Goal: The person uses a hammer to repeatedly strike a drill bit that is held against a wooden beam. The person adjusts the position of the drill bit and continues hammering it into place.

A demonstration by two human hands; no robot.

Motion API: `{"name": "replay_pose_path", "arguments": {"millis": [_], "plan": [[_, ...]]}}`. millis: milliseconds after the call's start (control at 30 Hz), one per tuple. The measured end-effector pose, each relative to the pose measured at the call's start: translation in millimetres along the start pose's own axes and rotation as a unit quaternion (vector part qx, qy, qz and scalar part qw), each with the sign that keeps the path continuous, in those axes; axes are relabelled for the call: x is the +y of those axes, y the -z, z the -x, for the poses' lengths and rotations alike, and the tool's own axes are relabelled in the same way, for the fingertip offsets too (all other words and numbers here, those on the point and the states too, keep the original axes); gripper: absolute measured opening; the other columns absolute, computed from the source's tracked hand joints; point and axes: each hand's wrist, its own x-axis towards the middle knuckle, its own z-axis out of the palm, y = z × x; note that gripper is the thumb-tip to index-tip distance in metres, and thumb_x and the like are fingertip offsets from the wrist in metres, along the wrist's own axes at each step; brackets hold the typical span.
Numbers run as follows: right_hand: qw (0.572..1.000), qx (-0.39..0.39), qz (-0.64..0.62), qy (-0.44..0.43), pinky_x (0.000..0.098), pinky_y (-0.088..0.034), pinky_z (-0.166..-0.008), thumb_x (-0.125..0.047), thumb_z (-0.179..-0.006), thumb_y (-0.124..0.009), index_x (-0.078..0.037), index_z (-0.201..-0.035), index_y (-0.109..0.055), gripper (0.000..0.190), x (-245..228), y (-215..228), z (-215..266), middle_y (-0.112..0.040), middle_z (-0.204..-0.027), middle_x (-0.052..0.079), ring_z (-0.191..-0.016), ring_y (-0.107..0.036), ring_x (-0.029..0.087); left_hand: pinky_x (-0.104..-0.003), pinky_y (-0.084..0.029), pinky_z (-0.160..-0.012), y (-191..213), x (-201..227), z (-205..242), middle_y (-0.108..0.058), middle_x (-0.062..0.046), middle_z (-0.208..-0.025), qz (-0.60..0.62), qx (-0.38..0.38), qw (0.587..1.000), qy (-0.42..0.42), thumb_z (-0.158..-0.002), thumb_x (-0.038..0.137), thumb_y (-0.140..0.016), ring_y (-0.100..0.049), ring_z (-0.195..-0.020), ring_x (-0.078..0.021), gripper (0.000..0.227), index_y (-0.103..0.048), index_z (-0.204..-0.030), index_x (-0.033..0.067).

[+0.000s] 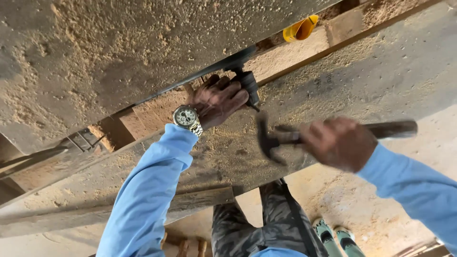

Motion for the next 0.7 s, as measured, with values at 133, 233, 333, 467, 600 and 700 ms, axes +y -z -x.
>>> {"name": "replay_pose_path", "arguments": {"millis": [133,233,333,467,600,700], "plan": [[0.997,-0.012,-0.059,-0.046,0.0270,-0.048,-0.029,-0.032,-0.103,-0.062,-0.007,-0.105,-0.064,0.025,-5.8,2.8,5.1,-0.069,-0.080,0.008,-0.038,-0.057,0.011,-0.040,-0.054,-0.061,1.8,4.4,-0.3,-0.071,-0.003,-0.091,0.049,0.015,0.998,0.043,-0.107,0.027,-0.052,-0.063,-0.070,-0.0239,0.018,-0.061,-0.096,0.0161],[0.994,-0.069,-0.047,0.063,0.0320,-0.061,-0.045,-0.026,-0.099,-0.059,-0.010,-0.118,-0.062,0.026,6.0,-1.6,8.0,-0.070,-0.088,0.008,-0.053,-0.068,0.018,-0.031,-0.056,-0.049,-1.4,4.7,-1.6,-0.070,0.000,-0.088,0.038,0.001,0.999,0.008,-0.109,0.020,-0.052,-0.057,-0.051,-0.0164,0.012,-0.056,-0.098,0.0152],[1.000,-0.012,0.003,-0.014,0.0244,-0.045,-0.030,-0.043,-0.103,-0.059,-0.010,-0.110,-0.069,0.035,13.8,12.4,-6.3,-0.064,-0.070,0.002,-0.035,-0.050,0.008,-0.035,-0.051,-0.056,0.4,9.5,-2.8,-0.057,-0.002,-0.071,0.154,-0.089,0.974,0.140,-0.111,0.035,-0.032,-0.049,-0.054,-0.0209,0.041,-0.057,-0.087,0.0138],[0.997,-0.067,-0.001,0.046,0.0294,-0.056,-0.044,-0.035,-0.094,-0.065,-0.014,-0.119,-0.063,0.032,15.0,25.5,-8.0,-0.064,-0.081,0.003,-0.052,-0.064,0.015,-0.039,-0.056,-0.076,-5.8,14.1,3.1,-0.064,-0.003,-0.085,-0.036,0.044,0.998,0.005,-0.101,0.019,-0.067,-0.061,-0.073,-0.0225,0.014,-0.055,-0.096,0.0151],[0.998,-0.031,0.044,0.045,0.0247,-0.047,-0.028,-0.039,-0.108,-0.054,-0.010,-0.107,-0.062,0.029,38.6,2.8,-7.5,-0.054,-0.072,0.001,-0.040,-0.049,0.010,-0.036,-0.051,-0.077,-12.9,13.0,4.3,-0.064,-0.001,-0.084,-0.059,0.070,0.996,0.009,-0.095,0.017,-0.073,-0.060,-0.077,-0.0214,0.017,-0.056,-0.095,0.0180],[0.992,-0.086,-0.016,0.090,0.0326,-0.063,-0.045,-0.046,-0.102,-0.056,-0.014,-0.108,-0.061,0.032,33.8,19.2,-13.6,-0.066,-0.079,0.003,-0.053,-0.069,0.016,-0.038,-0.053,-0.079,-1.8,18.3,3.4,-0.070,-0.003,-0.093,-0.064,0.038,0.997,0.031,-0.098,0.021,-0.073,-0.061,-0.078,-0.0216,0.018,-0.056,-0.096,0.0152]]}}
